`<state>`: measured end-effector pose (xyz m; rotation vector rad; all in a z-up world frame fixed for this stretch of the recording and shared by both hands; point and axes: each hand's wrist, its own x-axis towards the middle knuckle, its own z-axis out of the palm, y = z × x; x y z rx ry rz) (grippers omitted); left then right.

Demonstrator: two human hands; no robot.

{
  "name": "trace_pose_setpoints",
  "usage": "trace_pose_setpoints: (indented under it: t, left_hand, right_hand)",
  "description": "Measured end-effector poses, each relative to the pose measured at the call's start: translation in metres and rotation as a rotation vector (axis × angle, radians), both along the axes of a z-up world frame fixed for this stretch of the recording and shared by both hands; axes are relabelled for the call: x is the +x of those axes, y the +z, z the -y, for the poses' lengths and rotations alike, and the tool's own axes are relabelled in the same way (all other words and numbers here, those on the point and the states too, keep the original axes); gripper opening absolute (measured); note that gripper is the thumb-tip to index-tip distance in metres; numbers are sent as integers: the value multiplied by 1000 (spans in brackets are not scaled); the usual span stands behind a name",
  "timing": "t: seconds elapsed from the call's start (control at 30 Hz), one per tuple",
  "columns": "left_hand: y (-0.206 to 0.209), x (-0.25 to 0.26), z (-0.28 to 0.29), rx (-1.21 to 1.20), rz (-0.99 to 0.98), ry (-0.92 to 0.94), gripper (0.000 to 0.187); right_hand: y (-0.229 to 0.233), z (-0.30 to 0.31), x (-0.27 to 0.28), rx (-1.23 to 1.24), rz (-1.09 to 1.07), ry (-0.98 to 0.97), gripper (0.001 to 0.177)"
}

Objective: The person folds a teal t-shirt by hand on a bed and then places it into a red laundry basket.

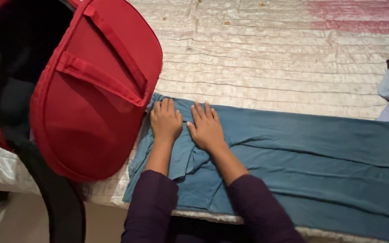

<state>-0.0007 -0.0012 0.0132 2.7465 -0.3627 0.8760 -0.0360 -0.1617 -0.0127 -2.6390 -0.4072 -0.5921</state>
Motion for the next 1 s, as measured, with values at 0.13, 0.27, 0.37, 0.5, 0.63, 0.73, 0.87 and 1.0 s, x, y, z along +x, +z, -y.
trace_pose_setpoints:
  t: [0.13, 0.27, 0.37, 0.5, 0.63, 0.73, 0.87, 1.0]
  left_hand:
    - [-8, 27, -7, 177, 21, -4, 30]
    - [-30, 83, -30, 408, 264, -32, 37]
    - [-50, 116, -47, 461, -10, -78, 15]
    - [-63, 141, -54, 630, 109, -69, 7]
    - [-62, 145, -55, 578, 144, -57, 4]
    - [-53, 141, -52, 541, 172, 1, 4]
    - [-45, 139, -49, 546, 193, 71, 8]
    - [-52, 136, -52, 519, 182, 77, 10]
  right_hand:
    - [5, 4, -3, 9, -65, -3, 66]
    - [10, 4, -2, -10, -55, -5, 67]
    - [7, 2, -6, -19, -70, -1, 67]
    - [12, 3, -4, -19, -55, -4, 68]
    - [12, 3, -5, -19, -66, -3, 68]
    - [14, 3, -6, -14, -46, 1, 68]
    - [17, 3, -8, -31, 9, 18, 65]
    - [17, 2, -8, -74, 37, 45, 60]
